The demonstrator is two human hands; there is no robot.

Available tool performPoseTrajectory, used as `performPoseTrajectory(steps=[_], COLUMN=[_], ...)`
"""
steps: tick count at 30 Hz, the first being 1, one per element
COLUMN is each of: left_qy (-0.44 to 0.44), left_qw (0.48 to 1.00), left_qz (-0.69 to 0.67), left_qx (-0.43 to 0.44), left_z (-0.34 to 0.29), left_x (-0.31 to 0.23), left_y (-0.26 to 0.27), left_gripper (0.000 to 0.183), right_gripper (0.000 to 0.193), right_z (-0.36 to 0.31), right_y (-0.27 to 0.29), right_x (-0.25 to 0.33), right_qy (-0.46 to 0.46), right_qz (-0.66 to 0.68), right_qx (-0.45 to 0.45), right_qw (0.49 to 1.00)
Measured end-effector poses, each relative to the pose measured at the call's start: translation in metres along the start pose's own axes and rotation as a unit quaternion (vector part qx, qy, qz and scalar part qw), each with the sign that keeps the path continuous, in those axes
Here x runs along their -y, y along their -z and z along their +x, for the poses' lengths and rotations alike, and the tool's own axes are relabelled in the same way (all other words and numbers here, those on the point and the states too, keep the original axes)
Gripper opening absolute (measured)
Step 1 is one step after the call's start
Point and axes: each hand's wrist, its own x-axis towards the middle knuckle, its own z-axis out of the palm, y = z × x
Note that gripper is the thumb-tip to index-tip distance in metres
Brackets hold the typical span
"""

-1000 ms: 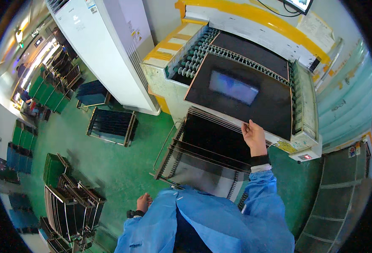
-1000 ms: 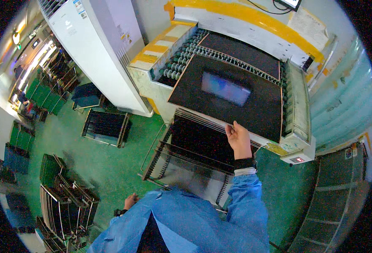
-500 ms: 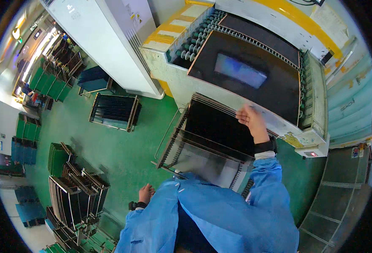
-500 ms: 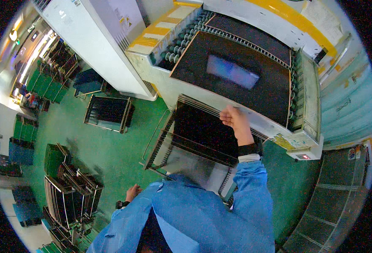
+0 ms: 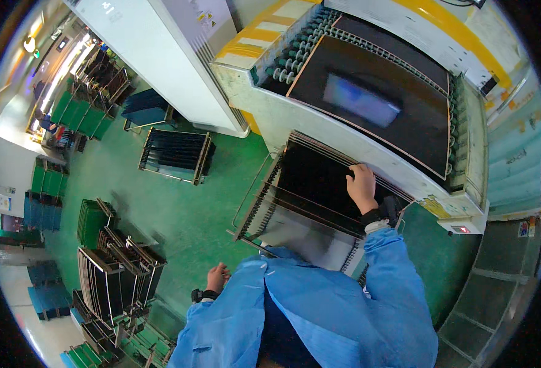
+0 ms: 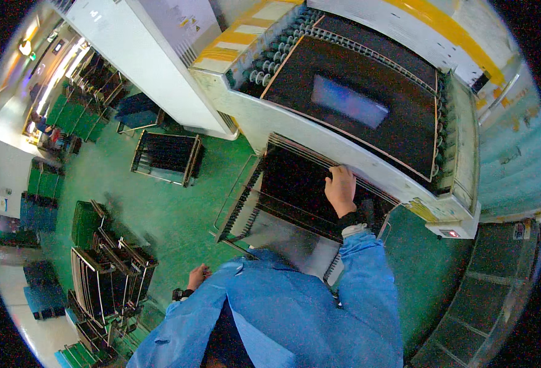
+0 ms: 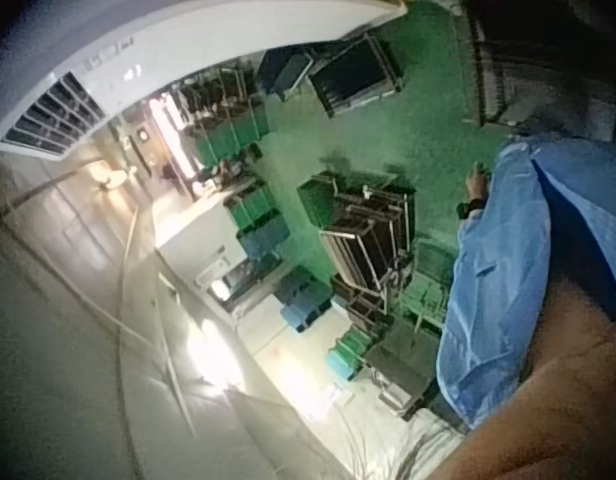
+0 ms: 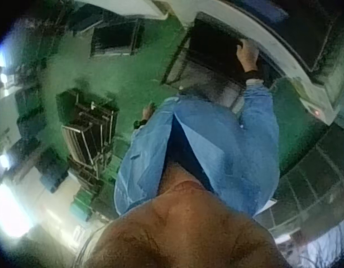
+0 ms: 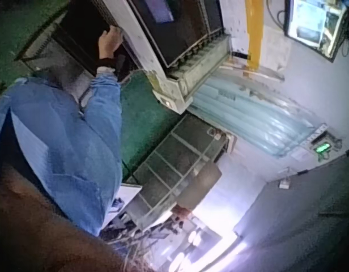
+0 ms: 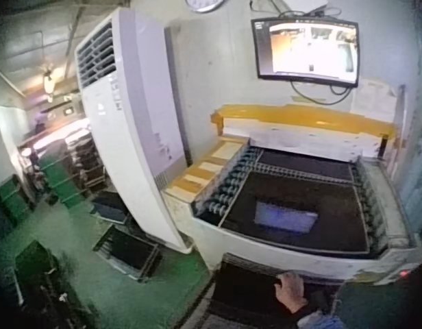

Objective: Placing various panels and components into a processing machine on a fabrication floor.

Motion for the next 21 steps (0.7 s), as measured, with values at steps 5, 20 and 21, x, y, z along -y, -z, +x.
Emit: performPoseTrajectory(steps=[5, 20, 21], left_qy=[-0.014, -0.006, -0.006], left_qw=[1.0, 1.0, 1.0], left_qz=[-0.007, -0.026, -0.028], left_qx=[0.0, -0.011, -0.012], left_z=[-0.003, -0.006, -0.007], left_x=[0.0, 0.018, 0.016], left_y=[-0.003, 0.001, 0.001], left_gripper=[0.033, 0.036, 0.036], right_gripper=[0.027, 0.02, 0.021], right_z=[0.004, 0.002, -0.002], right_y=[0.001, 0.001, 0.002], right_x=[0.003, 0.015, 0.016], right_qy=[0.004, -0.014, -0.001], right_qz=[-0.037, 0.023, 0.023], right_qx=[0.014, 0.115, 0.16], right_qw=[0.999, 0.993, 0.987])
